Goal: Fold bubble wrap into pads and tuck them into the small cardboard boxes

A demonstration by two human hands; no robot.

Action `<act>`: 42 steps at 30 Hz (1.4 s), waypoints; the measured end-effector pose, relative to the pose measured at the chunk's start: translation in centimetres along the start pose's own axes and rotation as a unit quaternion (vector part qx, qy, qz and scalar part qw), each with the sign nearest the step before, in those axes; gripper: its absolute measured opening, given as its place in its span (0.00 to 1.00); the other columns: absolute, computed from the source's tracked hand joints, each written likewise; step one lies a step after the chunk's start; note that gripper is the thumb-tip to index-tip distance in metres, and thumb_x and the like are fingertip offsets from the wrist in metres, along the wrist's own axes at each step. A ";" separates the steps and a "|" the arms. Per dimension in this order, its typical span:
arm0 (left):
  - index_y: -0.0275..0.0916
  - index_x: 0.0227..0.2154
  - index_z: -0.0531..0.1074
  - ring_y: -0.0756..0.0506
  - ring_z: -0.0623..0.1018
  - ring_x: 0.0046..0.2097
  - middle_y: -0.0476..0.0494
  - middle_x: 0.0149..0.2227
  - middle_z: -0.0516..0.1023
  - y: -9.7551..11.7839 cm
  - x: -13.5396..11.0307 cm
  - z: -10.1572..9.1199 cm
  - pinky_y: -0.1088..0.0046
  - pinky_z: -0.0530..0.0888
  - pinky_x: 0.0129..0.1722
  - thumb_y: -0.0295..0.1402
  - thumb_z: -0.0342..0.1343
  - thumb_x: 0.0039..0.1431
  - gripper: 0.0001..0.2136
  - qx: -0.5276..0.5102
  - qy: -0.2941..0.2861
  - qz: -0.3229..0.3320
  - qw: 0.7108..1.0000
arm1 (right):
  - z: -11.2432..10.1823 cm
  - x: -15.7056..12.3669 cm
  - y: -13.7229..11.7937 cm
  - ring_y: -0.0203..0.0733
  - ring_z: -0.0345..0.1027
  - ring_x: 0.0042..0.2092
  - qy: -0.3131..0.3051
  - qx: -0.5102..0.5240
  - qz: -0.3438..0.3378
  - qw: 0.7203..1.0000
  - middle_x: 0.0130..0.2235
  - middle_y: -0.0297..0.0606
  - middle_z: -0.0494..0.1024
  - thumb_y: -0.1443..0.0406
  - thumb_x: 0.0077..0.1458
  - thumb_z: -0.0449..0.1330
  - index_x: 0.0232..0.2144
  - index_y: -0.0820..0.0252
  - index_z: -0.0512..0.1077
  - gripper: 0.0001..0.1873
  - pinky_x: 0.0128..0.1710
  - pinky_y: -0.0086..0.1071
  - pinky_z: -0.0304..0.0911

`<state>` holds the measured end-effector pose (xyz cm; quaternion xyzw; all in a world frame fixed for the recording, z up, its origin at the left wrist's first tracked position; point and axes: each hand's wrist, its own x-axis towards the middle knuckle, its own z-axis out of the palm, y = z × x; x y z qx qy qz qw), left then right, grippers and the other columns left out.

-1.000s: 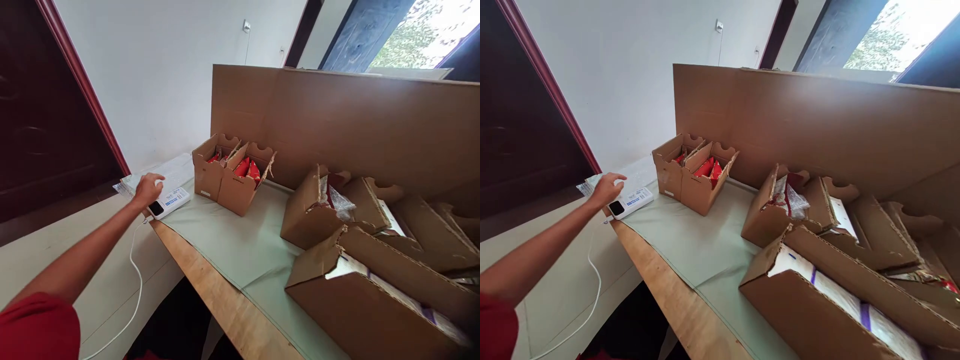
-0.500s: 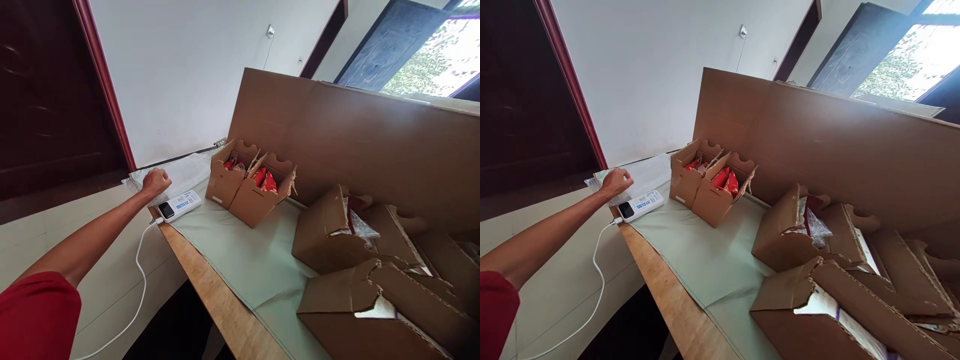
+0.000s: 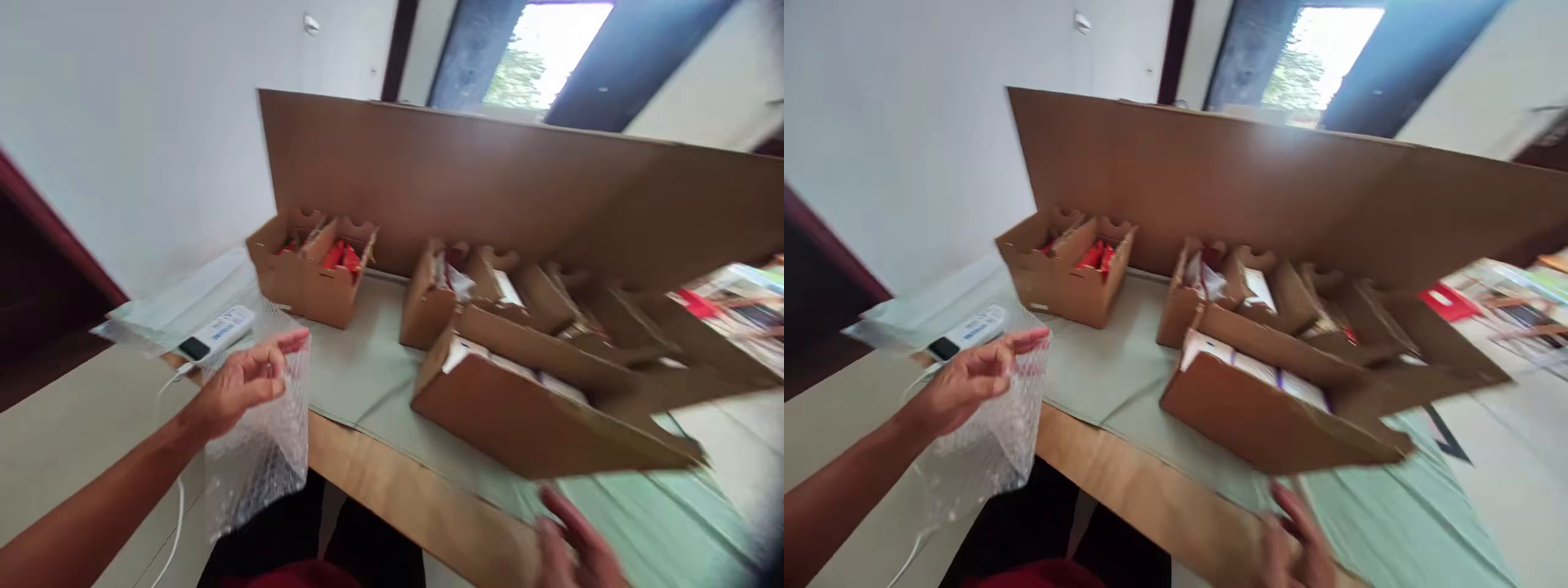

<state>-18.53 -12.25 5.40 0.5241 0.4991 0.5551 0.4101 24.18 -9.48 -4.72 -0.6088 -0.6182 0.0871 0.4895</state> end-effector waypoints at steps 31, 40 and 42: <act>0.41 0.26 0.69 0.33 0.70 0.65 0.36 0.70 0.61 -5.6 7.1 23.3 0.50 0.72 0.59 0.37 0.57 0.55 0.07 0.055 -0.161 -0.035 0.985 | -7.3 5.3 4.3 0.56 0.71 0.56 0.147 -0.021 0.087 0.985 0.55 0.49 0.76 0.52 0.60 0.59 0.55 0.56 0.71 0.25 0.54 0.51 0.66; 0.44 0.59 0.70 0.31 0.53 0.73 0.36 0.75 0.46 -6.5 6.0 21.3 0.45 0.65 0.64 0.44 0.53 0.66 0.21 0.244 -0.231 0.086 0.938 | 1.9 -0.9 0.5 0.56 0.77 0.48 -0.096 0.016 0.119 0.988 0.51 0.49 0.81 0.52 0.61 0.57 0.60 0.61 0.69 0.30 0.49 0.50 0.71; 0.39 0.56 0.72 0.30 0.51 0.73 0.32 0.72 0.53 -7.6 7.3 18.9 0.42 0.57 0.67 0.42 0.52 0.66 0.20 0.352 -0.207 0.127 0.904 | 2.1 -0.1 0.9 0.53 0.78 0.43 -0.101 0.027 0.131 0.986 0.45 0.46 0.83 0.53 0.63 0.54 0.52 0.60 0.75 0.23 0.46 0.46 0.72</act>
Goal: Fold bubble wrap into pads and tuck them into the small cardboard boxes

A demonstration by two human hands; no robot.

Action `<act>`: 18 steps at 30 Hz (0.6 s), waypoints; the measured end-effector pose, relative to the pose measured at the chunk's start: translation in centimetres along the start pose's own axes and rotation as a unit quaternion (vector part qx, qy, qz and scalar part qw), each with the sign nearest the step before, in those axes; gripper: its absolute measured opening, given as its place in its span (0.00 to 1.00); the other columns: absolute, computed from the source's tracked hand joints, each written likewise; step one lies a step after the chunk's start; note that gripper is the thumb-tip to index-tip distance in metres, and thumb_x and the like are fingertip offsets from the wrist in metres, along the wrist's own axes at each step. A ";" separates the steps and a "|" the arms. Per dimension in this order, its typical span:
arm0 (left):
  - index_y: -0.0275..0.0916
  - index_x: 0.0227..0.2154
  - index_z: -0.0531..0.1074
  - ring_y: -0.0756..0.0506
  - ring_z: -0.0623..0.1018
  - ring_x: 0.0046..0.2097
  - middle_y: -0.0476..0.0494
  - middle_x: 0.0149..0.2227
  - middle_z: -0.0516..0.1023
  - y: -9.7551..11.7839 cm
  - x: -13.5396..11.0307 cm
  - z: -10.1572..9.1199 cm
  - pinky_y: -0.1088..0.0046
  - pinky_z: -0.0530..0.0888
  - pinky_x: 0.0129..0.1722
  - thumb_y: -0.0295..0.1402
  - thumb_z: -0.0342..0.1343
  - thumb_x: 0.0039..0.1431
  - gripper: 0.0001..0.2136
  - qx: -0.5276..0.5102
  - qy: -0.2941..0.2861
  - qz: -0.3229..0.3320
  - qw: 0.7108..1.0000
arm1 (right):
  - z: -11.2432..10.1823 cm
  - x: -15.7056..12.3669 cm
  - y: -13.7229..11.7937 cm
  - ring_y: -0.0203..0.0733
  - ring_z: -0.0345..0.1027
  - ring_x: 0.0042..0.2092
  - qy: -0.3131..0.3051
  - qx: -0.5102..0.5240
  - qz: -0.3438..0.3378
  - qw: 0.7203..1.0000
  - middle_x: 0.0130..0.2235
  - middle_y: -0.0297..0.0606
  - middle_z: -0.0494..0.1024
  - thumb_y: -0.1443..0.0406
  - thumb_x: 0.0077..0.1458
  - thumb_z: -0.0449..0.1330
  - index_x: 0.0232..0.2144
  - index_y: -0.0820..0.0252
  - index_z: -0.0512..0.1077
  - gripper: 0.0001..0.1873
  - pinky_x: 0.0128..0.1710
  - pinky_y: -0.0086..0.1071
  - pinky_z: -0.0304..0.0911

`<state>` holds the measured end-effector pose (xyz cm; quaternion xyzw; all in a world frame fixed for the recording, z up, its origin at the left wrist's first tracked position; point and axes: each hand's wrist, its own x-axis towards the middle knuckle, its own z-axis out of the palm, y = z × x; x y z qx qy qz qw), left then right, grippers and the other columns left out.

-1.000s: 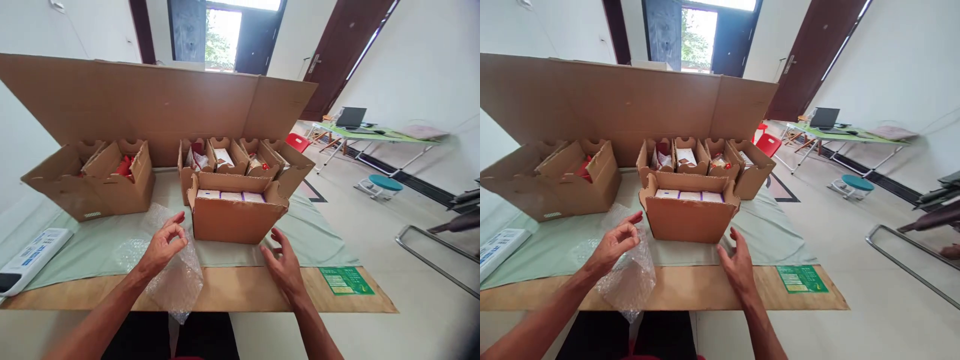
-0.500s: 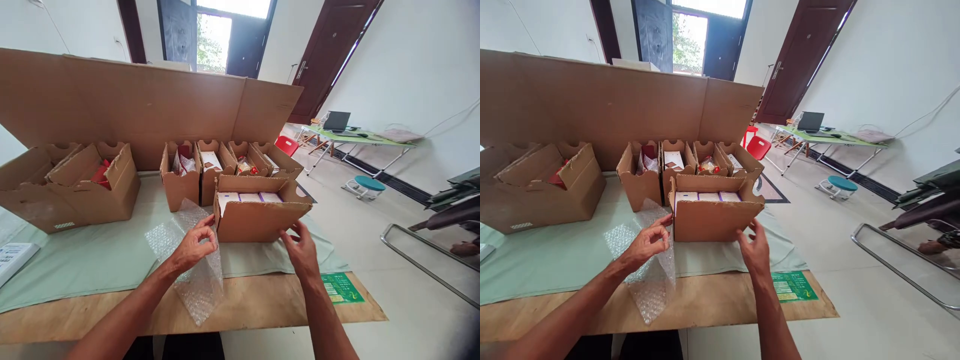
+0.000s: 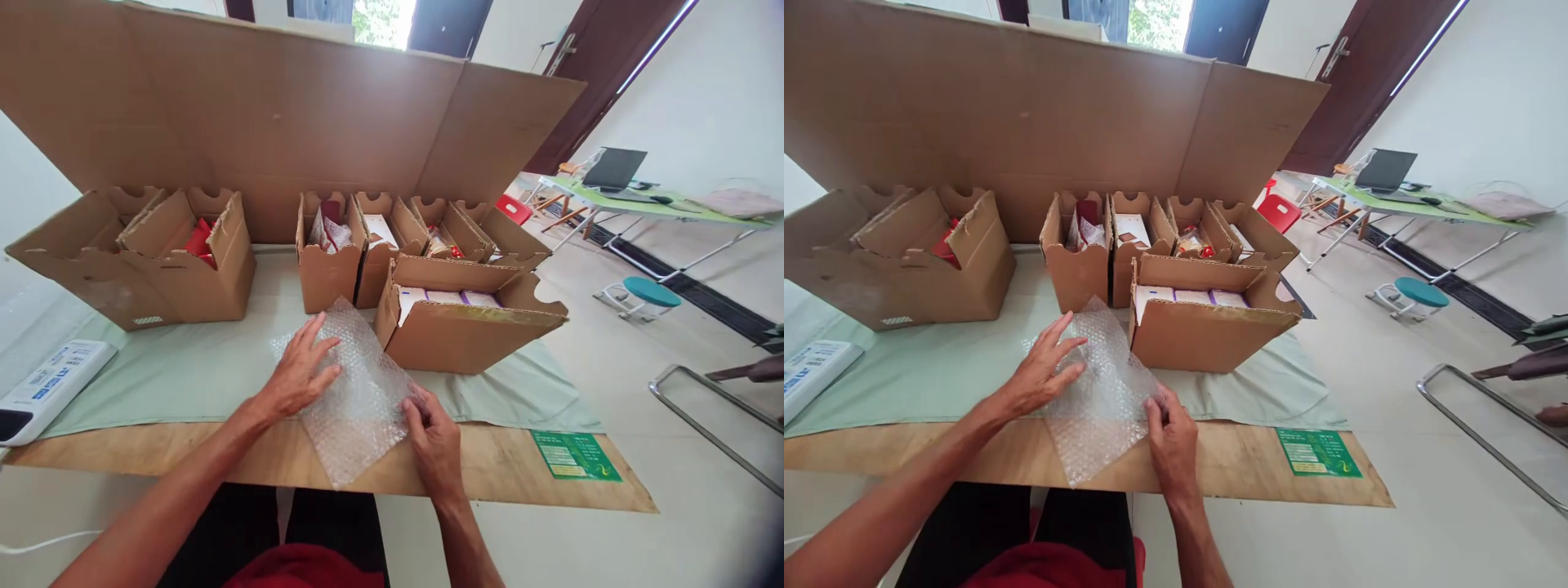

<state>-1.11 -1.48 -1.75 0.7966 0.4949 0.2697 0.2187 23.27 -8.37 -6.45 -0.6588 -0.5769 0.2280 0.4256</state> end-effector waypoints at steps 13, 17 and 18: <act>0.39 0.37 0.77 0.35 0.75 0.42 0.36 0.37 0.78 -0.8 -8.6 -2.6 0.51 0.69 0.49 0.44 0.50 0.67 0.16 0.249 -0.041 0.010 0.968 | -1.2 3.7 -1.1 0.54 0.79 0.41 -0.125 -0.173 -0.115 0.970 0.42 0.41 0.85 0.61 0.61 0.52 0.46 0.53 0.80 0.18 0.42 0.44 0.72; 0.40 0.33 0.76 0.36 0.79 0.35 0.39 0.31 0.81 0.0 -10.5 -3.9 0.56 0.71 0.40 0.41 0.47 0.69 0.16 0.234 -0.130 -0.036 0.963 | 2.4 5.0 -3.4 0.51 0.79 0.41 -0.154 -0.232 -0.204 0.939 0.42 0.42 0.85 0.66 0.62 0.53 0.49 0.55 0.78 0.18 0.43 0.40 0.71; 0.40 0.32 0.76 0.36 0.79 0.34 0.39 0.30 0.81 0.0 -10.8 -4.2 0.57 0.72 0.38 0.40 0.47 0.69 0.16 0.232 -0.145 -0.049 0.961 | 3.3 5.3 -4.1 0.51 0.79 0.42 -0.160 -0.243 -0.217 0.932 0.42 0.43 0.85 0.67 0.62 0.53 0.51 0.55 0.77 0.18 0.44 0.40 0.70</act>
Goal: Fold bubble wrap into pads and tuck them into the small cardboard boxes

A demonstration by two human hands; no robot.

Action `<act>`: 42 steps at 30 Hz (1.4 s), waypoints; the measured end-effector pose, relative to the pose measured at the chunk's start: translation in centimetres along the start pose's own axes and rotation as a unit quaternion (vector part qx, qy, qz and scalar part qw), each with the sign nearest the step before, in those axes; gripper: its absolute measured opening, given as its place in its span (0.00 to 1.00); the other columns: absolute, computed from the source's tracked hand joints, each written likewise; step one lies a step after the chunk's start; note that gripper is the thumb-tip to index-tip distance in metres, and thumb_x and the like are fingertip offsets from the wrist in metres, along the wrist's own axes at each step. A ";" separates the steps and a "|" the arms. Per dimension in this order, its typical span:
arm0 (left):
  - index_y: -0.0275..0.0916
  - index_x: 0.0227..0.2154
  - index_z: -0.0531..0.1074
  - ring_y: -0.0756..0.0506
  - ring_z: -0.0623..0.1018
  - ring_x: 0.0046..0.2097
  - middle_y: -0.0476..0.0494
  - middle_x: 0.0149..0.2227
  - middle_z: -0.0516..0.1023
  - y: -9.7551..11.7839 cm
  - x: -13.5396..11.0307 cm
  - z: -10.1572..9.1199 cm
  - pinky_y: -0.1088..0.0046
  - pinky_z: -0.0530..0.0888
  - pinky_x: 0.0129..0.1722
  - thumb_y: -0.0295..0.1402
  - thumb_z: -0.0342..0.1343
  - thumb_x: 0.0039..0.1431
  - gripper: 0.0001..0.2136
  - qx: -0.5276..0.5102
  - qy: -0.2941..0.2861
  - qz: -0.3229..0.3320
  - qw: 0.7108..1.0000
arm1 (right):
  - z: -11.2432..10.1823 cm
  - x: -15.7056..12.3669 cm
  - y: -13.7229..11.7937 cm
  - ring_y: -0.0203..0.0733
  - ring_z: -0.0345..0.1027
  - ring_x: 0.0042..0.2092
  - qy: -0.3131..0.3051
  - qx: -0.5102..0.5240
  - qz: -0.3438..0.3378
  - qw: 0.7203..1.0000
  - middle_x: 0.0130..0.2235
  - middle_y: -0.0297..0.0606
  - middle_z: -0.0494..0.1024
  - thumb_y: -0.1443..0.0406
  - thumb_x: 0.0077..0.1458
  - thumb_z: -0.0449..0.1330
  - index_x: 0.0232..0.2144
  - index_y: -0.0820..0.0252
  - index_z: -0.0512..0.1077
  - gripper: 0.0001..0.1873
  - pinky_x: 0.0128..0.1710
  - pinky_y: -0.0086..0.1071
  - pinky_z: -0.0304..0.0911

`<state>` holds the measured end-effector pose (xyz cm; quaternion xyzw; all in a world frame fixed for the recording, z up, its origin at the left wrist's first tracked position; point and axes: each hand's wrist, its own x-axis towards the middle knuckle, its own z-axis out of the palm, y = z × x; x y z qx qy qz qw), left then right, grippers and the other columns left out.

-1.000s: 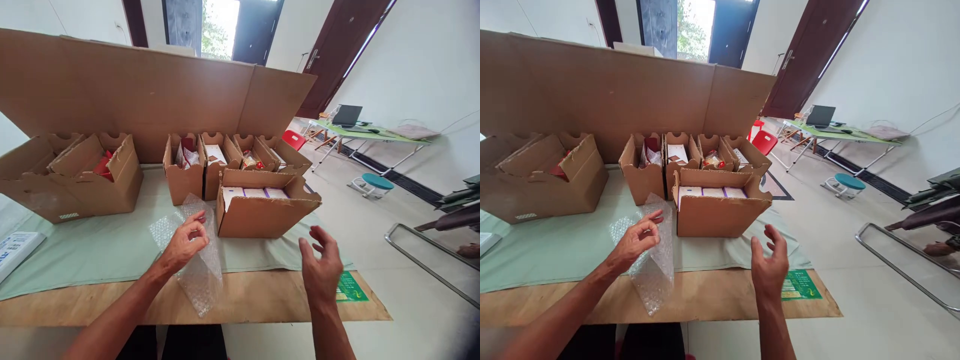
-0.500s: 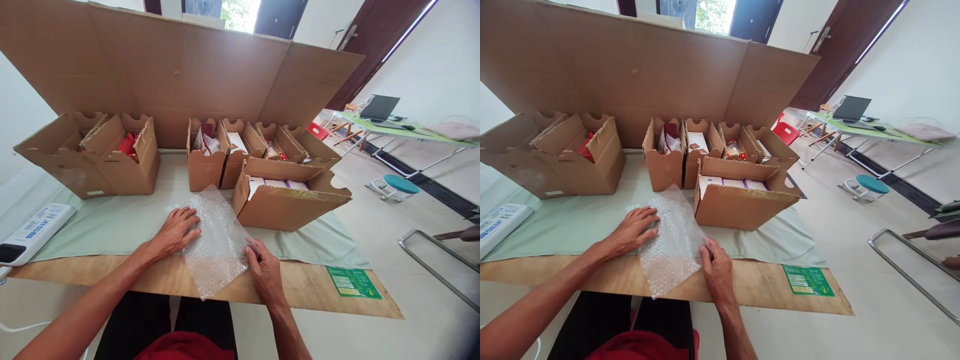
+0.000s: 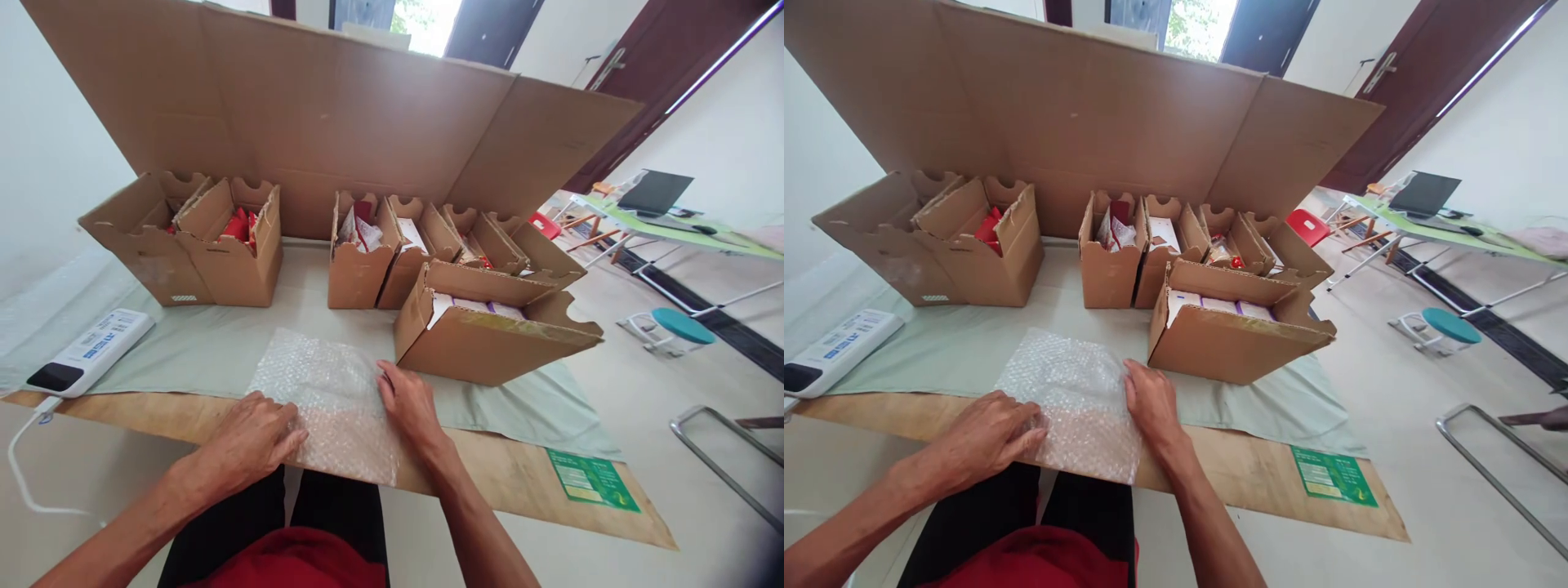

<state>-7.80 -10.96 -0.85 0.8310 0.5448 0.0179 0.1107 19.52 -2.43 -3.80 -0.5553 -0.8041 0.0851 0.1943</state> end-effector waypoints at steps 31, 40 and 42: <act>0.43 0.32 0.77 0.46 0.79 0.33 0.50 0.31 0.82 -6.1 -2.3 -2.4 0.74 0.72 0.32 0.45 0.51 0.64 0.15 -0.254 0.056 -0.093 0.961 | -4.7 -7.6 -1.0 0.38 0.72 0.28 0.069 0.285 0.084 0.952 0.28 0.31 0.77 0.60 0.64 0.59 0.31 0.55 0.72 0.09 0.29 0.29 0.66; 0.41 0.34 0.75 0.43 0.76 0.30 0.46 0.28 0.77 -5.9 1.8 0.1 0.69 0.67 0.30 0.40 0.50 0.61 0.12 -0.057 0.035 -0.155 0.986 | -1.9 -5.6 2.0 0.49 0.73 0.36 0.035 0.007 0.051 0.998 0.31 0.38 0.79 0.61 0.61 0.57 0.41 0.59 0.74 0.10 0.41 0.41 0.63; 0.38 0.45 0.75 0.39 0.79 0.37 0.41 0.36 0.79 -5.6 1.6 0.0 0.65 0.72 0.36 0.39 0.51 0.62 0.15 -0.023 0.105 -0.129 0.986 | -2.9 -6.1 2.3 0.51 0.73 0.38 0.050 -0.020 0.031 0.998 0.34 0.41 0.80 0.60 0.62 0.57 0.47 0.60 0.73 0.14 0.40 0.43 0.64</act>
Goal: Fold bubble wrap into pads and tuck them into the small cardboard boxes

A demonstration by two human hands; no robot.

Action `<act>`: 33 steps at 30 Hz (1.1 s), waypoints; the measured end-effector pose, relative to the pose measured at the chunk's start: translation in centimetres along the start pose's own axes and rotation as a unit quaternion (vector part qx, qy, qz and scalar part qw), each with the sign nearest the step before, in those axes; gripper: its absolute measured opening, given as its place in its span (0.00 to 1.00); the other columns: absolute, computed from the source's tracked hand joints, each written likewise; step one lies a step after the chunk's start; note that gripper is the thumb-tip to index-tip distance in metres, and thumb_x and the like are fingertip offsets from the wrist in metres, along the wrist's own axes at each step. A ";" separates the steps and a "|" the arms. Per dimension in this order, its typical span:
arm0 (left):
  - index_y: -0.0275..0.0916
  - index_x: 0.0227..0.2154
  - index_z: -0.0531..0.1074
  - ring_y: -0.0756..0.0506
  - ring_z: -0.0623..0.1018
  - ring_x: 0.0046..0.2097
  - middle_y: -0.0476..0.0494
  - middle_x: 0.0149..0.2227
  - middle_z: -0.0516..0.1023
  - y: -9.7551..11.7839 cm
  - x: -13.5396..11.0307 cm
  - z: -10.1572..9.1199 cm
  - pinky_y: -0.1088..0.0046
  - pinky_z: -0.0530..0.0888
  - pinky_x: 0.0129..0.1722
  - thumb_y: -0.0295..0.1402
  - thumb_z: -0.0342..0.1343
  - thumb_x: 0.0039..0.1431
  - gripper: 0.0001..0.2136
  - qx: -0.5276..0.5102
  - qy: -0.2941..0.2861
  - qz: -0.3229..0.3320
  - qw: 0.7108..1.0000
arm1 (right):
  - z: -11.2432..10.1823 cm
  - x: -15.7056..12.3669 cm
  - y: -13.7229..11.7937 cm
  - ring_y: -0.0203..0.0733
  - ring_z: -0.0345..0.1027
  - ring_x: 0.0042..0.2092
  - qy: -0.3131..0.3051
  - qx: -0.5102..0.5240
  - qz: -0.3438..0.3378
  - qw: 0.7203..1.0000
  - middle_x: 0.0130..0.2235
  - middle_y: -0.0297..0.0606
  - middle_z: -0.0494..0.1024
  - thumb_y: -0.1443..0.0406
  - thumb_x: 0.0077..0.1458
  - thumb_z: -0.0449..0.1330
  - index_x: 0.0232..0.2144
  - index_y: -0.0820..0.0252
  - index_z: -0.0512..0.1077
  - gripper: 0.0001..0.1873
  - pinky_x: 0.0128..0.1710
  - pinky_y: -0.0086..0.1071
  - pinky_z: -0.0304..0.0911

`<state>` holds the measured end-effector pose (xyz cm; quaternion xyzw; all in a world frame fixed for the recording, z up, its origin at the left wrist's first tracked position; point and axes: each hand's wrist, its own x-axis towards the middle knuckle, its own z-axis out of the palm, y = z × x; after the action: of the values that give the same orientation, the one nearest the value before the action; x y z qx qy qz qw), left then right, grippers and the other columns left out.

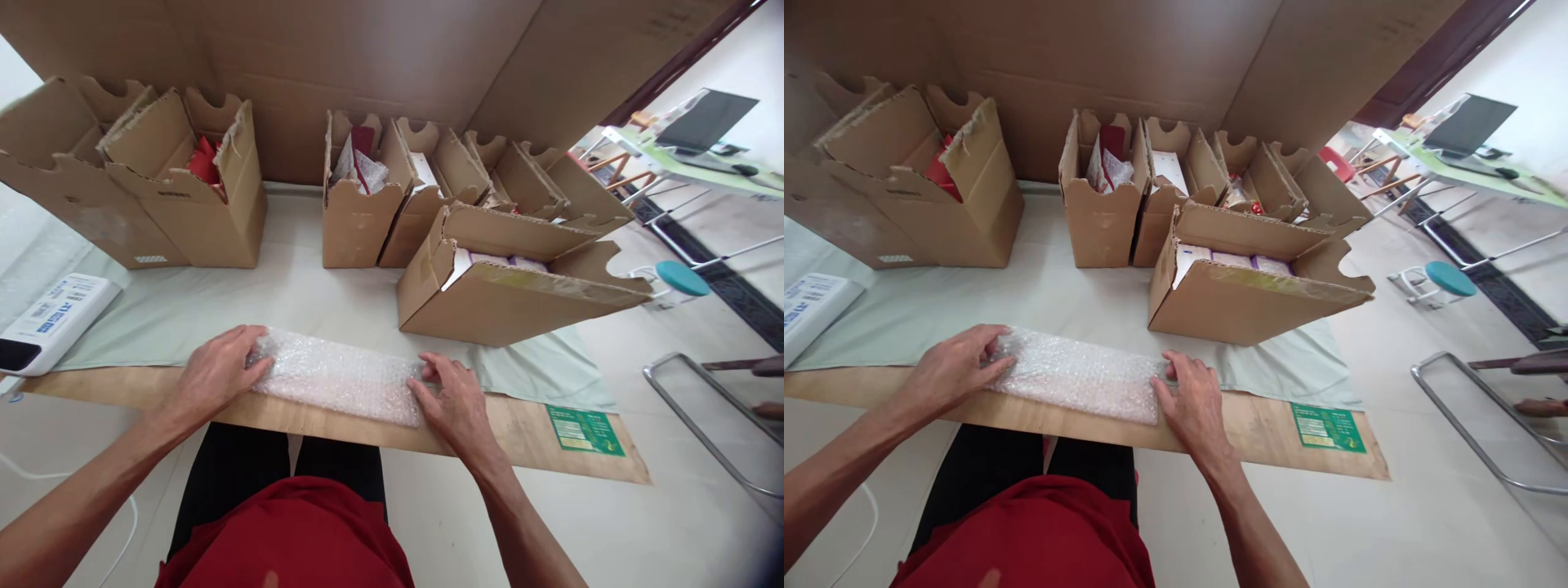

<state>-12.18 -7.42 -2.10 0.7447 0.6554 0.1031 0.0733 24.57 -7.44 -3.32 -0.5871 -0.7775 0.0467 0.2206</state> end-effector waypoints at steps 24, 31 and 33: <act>0.34 0.46 0.76 0.30 0.77 0.48 0.31 0.42 0.79 -0.9 0.8 -0.4 0.51 0.73 0.48 0.47 0.52 0.59 0.22 0.052 -0.009 -0.024 0.998 | -0.4 -0.8 0.7 0.61 0.71 0.53 -0.026 -0.021 -0.011 0.999 0.54 0.53 0.78 0.56 0.60 0.61 0.50 0.62 0.75 0.20 0.52 0.55 0.66; 0.43 0.23 0.62 0.40 0.75 0.34 0.42 0.31 0.73 1.0 0.5 0.9 0.64 0.70 0.35 0.40 0.47 0.58 0.11 -0.017 -0.036 -0.015 0.999 | 0.8 -0.7 -2.6 0.55 0.73 0.52 -0.046 0.031 -0.054 0.997 0.52 0.48 0.79 0.67 0.59 0.60 0.33 0.57 0.71 0.01 0.49 0.47 0.67; 0.44 0.21 0.56 0.44 0.71 0.29 0.47 0.26 0.69 1.5 0.0 0.9 0.67 0.67 0.30 0.41 0.47 0.58 0.13 -0.075 -0.023 -0.023 0.997 | 0.1 -1.7 -2.9 0.50 0.76 0.44 -0.034 0.088 -0.029 0.995 0.43 0.43 0.82 0.68 0.60 0.59 0.34 0.56 0.70 0.02 0.44 0.42 0.68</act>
<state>-10.54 -7.62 -2.65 0.7243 0.6605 0.1328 0.1464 22.31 -9.92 -2.94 -0.5411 -0.7939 0.1281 0.2460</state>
